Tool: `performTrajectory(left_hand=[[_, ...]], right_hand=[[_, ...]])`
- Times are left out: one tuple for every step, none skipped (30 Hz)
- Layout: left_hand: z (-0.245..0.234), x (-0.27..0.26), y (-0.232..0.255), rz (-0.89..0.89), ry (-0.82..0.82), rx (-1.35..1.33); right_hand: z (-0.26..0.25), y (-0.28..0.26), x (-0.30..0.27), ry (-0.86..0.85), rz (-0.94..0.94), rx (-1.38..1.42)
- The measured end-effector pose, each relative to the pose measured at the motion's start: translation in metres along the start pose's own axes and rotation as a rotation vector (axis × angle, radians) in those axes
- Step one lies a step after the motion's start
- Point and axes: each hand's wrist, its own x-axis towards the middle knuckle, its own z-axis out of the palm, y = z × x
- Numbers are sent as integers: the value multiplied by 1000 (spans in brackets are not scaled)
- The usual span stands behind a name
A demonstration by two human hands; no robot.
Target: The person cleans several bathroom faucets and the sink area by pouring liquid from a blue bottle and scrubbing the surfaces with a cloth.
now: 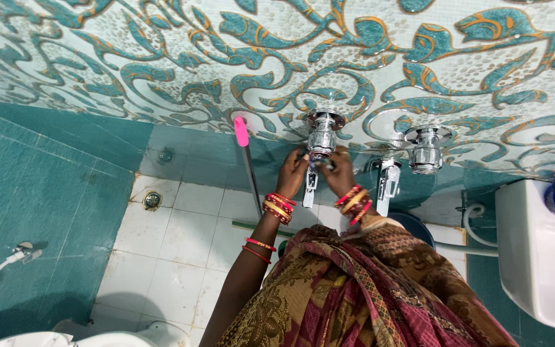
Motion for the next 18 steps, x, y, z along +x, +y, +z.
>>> performTrajectory(left_hand=[[-1,1,1,-19,35,-134],[-2,1,2,-22,32,-133],[-3,0,3,20,65,-219],[-5,-1,4,61,100,-301],[-5,-3,5,58,99,-299],[-3,-4,6,-27,95,-170],[-1,-5,8,-112,88,-39],[2,-7,10,-115,84,-38],[5,-9,12,-139,63,29],[9,-12,13,-164,35,98],[13,-17,13,-169,22,100],[17,-23,13,-94,30,123],[20,-27,13,-19,37,145],[24,-31,13,-18,21,143],[26,-33,13,-5,36,221],[27,-39,13,1,52,297],[29,-43,15,-4,37,294],[29,-46,19,147,88,436]], right_hand=[[2,-9,3,-122,9,-190],[1,-16,5,-121,13,-190],[-1,-22,7,-115,-136,-180],[-2,-26,6,-111,-285,-167],[-4,-29,4,-111,-281,-164],[-9,-30,1,-26,-321,-148],[-12,-32,-1,59,-362,-131],[-15,-34,-2,60,-356,-132],[-19,-36,0,40,-199,-69],[-25,-39,-3,23,-37,-7],[-32,-43,-8,31,-26,-8],[-41,-49,-13,14,70,-32],[-52,-54,-18,-4,167,-53],[-69,-59,-27,9,176,-58],[-89,-64,-41,102,33,-65],[-106,-69,-56,187,-105,-75],[-126,-72,-65,222,-108,-37],[-142,-75,-71,255,-118,3]])
